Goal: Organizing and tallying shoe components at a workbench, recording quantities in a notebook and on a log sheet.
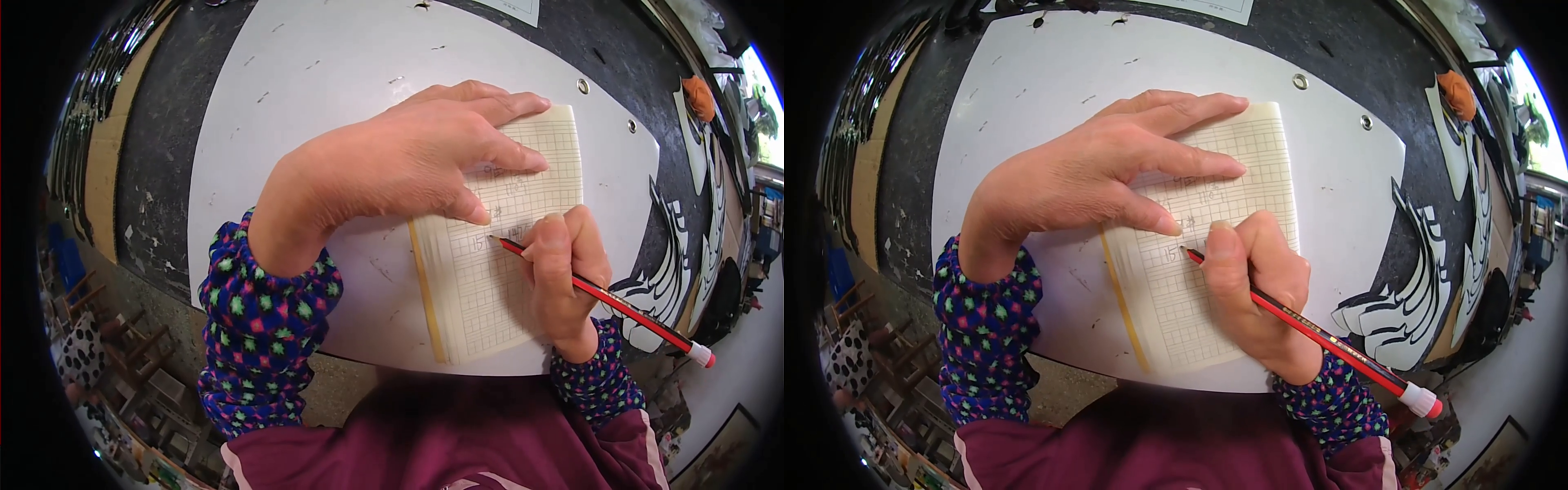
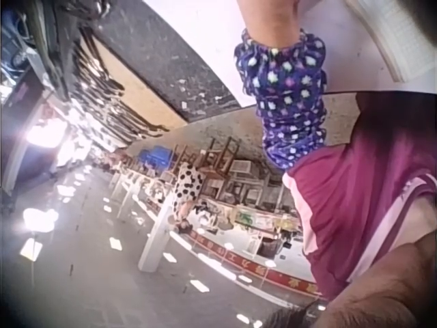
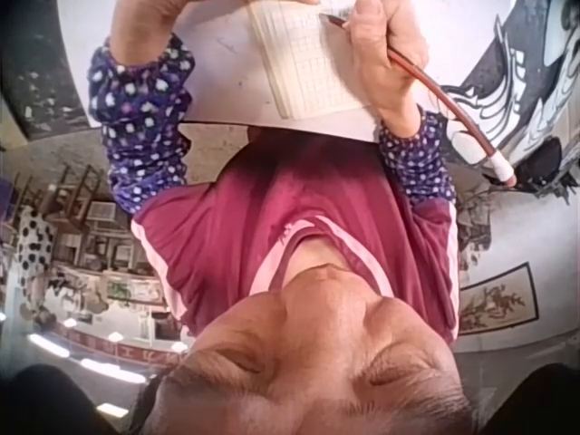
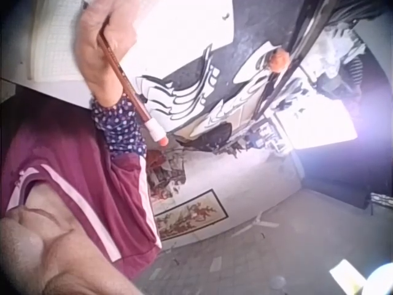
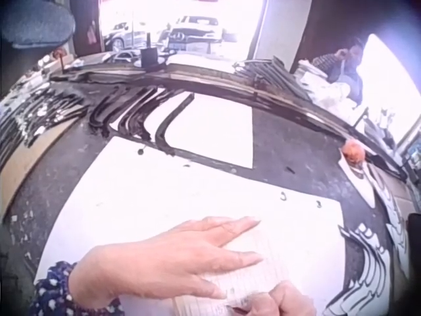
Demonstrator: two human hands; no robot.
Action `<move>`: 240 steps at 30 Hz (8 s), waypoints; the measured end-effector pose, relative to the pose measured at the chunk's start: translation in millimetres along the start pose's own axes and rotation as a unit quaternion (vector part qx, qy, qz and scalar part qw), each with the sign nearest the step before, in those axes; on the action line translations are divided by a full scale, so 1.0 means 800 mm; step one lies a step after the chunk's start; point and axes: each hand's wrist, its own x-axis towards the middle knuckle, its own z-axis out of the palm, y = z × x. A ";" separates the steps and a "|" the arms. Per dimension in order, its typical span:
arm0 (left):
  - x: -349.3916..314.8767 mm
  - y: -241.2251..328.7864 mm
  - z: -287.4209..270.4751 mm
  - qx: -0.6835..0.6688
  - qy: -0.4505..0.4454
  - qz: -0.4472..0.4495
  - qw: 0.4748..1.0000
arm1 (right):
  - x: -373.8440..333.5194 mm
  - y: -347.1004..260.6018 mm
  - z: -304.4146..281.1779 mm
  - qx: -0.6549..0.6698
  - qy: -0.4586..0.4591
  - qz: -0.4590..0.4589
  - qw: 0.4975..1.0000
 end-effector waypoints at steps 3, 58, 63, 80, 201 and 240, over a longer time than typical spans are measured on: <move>0.000 0.000 0.000 0.002 0.001 -0.003 1.000 | 0.006 -0.007 0.002 -0.036 -0.045 -0.030 0.998; 0.010 0.009 -0.007 0.005 -0.003 -0.013 1.000 | 0.013 -0.016 -0.007 -0.101 -0.038 -0.035 0.994; 0.007 0.007 -0.005 0.010 -0.001 -0.012 1.000 | 0.010 -0.011 -0.003 -0.084 -0.022 -0.019 0.996; 0.005 0.014 -0.012 -0.016 0.001 -0.015 1.000 | 0.010 -0.018 -0.004 -0.089 -0.023 -0.045 0.995; 0.781 0.071 -0.262 -0.026 0.316 -0.088 0.944 | 1.211 -0.127 -0.769 -0.396 0.338 -0.134 0.843; 1.455 -0.250 -0.460 0.578 0.055 0.044 0.813 | 0.910 -0.107 -1.078 -0.127 0.319 -0.197 0.918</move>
